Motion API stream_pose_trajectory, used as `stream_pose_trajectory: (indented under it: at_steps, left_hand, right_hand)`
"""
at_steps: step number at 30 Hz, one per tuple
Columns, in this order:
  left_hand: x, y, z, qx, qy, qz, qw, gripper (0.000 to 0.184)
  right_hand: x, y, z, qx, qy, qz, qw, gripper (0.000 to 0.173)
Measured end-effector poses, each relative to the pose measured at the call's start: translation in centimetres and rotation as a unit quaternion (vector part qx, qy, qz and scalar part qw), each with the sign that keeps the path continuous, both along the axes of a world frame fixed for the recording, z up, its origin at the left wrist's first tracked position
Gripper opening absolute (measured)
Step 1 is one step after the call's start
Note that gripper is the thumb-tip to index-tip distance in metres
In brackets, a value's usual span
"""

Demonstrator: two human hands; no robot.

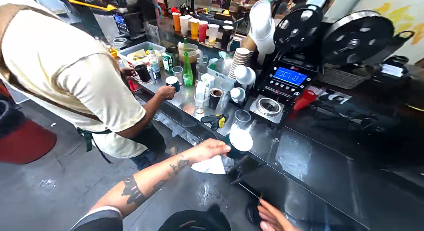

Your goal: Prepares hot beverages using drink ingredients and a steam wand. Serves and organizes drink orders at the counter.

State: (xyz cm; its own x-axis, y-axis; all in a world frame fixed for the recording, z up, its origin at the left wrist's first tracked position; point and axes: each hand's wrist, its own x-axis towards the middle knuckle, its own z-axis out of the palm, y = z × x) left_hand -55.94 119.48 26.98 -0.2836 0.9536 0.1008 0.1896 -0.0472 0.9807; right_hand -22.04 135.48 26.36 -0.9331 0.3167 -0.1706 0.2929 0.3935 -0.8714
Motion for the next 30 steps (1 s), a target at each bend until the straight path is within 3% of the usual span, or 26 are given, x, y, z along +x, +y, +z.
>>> stream_pose_trajectory:
  at_steps: [8,16,23,30]
  left_hand:
    - [-9.3,-3.2,-0.4,0.002,-0.028,0.14,0.99,0.036]
    - [-15.6,-2.1,0.5,0.013,-0.046,0.239,0.97,0.036]
    - [-21.1,-2.9,0.8,0.031,-0.07,0.258,0.963,0.035]
    - [-28.6,-5.1,2.4,0.016,-0.044,0.234,0.971,0.035]
  right_hand:
    - [-19.0,6.3,1.1,0.057,0.068,0.14,0.986,0.054]
    - [-34.4,11.6,2.9,0.059,0.075,0.266,0.959,0.054]
    - [-42.4,10.3,3.0,0.064,0.066,0.329,0.94,0.054]
    - [-46.7,7.8,3.1,0.096,0.068,0.256,0.96,0.055]
